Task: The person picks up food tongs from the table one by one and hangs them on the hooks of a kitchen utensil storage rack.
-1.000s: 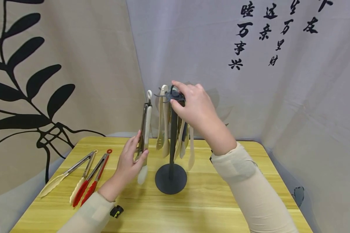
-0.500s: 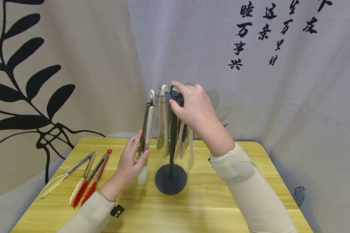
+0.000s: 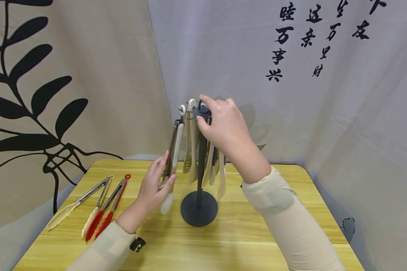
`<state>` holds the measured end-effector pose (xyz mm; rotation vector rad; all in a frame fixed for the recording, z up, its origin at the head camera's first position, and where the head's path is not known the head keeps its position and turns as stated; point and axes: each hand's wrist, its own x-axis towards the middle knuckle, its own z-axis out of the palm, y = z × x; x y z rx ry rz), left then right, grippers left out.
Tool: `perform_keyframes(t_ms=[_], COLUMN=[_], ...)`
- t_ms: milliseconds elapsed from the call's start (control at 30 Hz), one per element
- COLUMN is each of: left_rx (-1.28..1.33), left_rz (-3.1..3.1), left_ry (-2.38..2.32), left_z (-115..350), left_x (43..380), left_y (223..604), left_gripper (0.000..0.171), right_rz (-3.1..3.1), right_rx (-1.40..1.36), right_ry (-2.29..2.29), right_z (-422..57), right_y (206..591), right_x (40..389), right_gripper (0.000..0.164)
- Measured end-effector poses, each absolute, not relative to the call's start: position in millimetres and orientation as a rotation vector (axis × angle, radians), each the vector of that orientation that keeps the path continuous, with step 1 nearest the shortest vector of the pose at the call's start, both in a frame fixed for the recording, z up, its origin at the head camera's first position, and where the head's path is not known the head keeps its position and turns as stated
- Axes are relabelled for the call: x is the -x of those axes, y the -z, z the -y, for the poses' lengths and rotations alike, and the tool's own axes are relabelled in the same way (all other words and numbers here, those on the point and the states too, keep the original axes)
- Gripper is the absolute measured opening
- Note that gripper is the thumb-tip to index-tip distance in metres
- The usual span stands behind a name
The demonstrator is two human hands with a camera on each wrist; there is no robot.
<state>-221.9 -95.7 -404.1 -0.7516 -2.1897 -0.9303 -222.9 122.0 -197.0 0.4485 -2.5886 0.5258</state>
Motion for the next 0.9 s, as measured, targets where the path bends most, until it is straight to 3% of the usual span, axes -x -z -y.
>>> perform_keyframes(t_ms=[900], left_rx=[0.789], left_rz=[2.254], left_ry=[0.966], left_z=[85.2], left_x=[218.6], left_y=[406.0], left_gripper=[0.072], right_rz=[2.589], right_rx=[-0.44], right_ry=[-0.47], right_z=[-119.7], right_y=[198.1], right_x=[222.1], right_gripper=[0.054])
